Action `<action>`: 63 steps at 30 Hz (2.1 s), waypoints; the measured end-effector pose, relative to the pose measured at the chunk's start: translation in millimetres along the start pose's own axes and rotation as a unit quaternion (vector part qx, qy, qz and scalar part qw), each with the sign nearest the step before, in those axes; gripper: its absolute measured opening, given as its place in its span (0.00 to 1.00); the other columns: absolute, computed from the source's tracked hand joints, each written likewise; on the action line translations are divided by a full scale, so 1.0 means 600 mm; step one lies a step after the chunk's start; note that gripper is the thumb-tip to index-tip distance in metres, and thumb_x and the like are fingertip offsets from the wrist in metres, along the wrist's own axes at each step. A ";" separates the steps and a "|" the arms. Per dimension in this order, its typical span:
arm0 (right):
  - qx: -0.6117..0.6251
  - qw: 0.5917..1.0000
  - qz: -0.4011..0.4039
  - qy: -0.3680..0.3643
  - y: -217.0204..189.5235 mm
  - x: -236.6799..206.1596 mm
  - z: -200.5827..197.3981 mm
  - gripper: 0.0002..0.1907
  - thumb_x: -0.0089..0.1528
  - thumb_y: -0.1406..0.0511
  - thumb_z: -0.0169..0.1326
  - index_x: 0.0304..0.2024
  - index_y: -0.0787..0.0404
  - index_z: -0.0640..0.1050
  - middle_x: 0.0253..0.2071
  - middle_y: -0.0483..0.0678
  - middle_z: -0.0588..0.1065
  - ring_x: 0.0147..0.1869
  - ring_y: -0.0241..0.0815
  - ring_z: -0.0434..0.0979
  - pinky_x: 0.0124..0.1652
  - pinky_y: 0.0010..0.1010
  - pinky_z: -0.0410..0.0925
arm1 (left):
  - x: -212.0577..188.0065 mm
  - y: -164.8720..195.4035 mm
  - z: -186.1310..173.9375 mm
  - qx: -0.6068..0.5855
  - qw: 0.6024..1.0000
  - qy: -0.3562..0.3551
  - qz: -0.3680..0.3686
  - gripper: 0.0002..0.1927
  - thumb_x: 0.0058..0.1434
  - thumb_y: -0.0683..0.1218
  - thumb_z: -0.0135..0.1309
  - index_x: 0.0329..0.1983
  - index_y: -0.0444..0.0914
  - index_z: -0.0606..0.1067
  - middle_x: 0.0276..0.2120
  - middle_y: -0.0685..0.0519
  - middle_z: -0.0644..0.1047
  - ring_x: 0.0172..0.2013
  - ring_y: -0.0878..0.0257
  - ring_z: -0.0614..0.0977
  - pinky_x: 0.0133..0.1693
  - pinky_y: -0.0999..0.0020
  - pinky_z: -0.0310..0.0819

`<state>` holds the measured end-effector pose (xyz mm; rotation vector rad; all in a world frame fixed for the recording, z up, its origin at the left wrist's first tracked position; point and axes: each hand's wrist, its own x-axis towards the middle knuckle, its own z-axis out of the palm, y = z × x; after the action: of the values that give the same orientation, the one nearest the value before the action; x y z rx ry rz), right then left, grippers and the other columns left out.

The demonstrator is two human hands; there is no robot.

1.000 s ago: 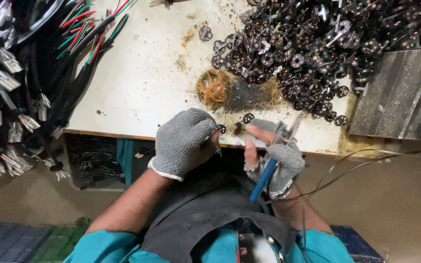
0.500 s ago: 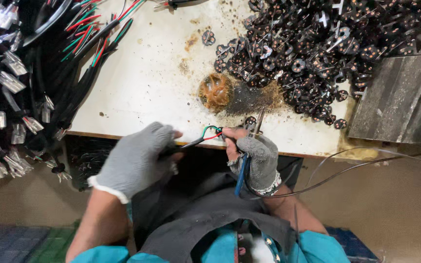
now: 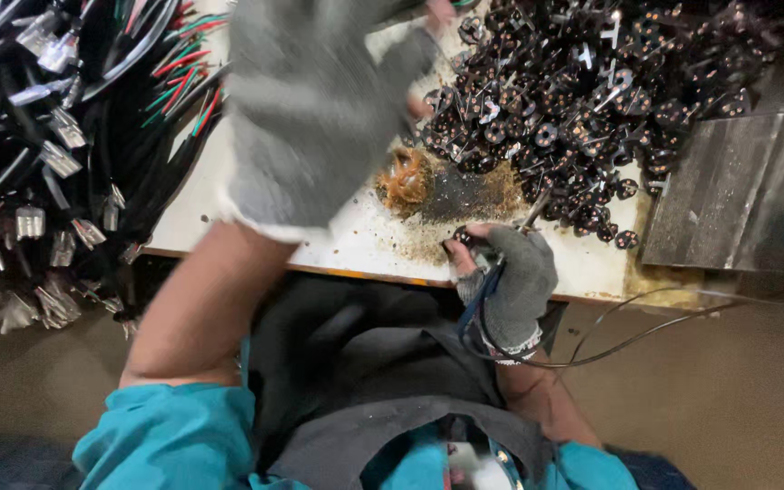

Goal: The person solders wires to electrical plug connectors at a workbench. They hold a wire and connector in one hand and a soldering iron in the other, touching the iron to the joint, dipping the iron in a wet sponge, and setting finished connectors onto a large pile of completed parts on the table.

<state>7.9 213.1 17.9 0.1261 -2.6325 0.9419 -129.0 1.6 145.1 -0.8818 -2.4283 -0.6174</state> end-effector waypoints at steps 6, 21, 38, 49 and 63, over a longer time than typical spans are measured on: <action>0.045 0.995 -0.041 -0.074 0.001 0.013 -0.013 0.11 0.55 0.63 0.64 0.37 0.58 0.78 0.40 0.48 0.81 0.43 0.51 0.79 0.45 0.41 0.70 | -0.159 0.093 0.065 -0.194 0.952 -0.236 0.008 0.08 0.67 0.54 0.58 0.41 0.47 0.80 0.24 0.54 0.77 0.23 0.55 0.79 0.24 0.57 0.69; 0.051 0.982 -0.128 -0.130 0.010 0.008 -0.005 0.06 0.50 0.72 0.61 0.28 0.56 0.79 0.39 0.47 0.83 0.33 0.50 0.77 0.37 0.40 0.66 | -0.306 -0.114 -0.043 0.287 0.903 -0.167 -0.271 0.12 0.57 0.53 0.67 0.37 0.44 0.79 0.35 0.53 0.76 0.38 0.53 0.80 0.41 0.56 0.72; 0.171 0.979 -0.023 -0.109 -0.006 -0.011 -0.022 0.09 0.57 0.66 0.65 0.39 0.56 0.80 0.41 0.48 0.83 0.34 0.43 0.78 0.38 0.33 0.70 | -0.248 0.022 -0.075 -0.486 0.809 -0.151 -0.293 0.10 0.68 0.47 0.50 0.35 0.39 0.77 0.26 0.49 0.77 0.26 0.54 0.81 0.32 0.61 0.75; 0.239 0.958 0.093 -0.132 0.003 -0.043 -0.013 0.10 0.62 0.62 0.66 0.31 0.60 0.82 0.31 0.44 0.81 0.35 0.36 0.82 0.39 0.28 0.72 | -0.262 0.062 0.058 -0.419 0.776 -0.449 -0.146 0.13 0.61 0.51 0.55 0.39 0.36 0.77 0.28 0.43 0.77 0.31 0.44 0.79 0.30 0.54 0.70; 0.203 0.972 0.079 -0.089 -0.007 -0.029 0.000 0.08 0.60 0.64 0.66 0.28 0.61 0.83 0.28 0.46 0.81 0.32 0.37 0.80 0.38 0.29 0.70 | -0.293 0.127 0.103 -0.304 0.904 -0.132 -0.271 0.10 0.59 0.44 0.64 0.42 0.41 0.78 0.32 0.49 0.78 0.32 0.50 0.82 0.33 0.59 0.75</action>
<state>25.2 209.5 14.4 0.1033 -2.5983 1.5840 24.5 7.2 15.0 -0.5025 -2.7849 -1.6188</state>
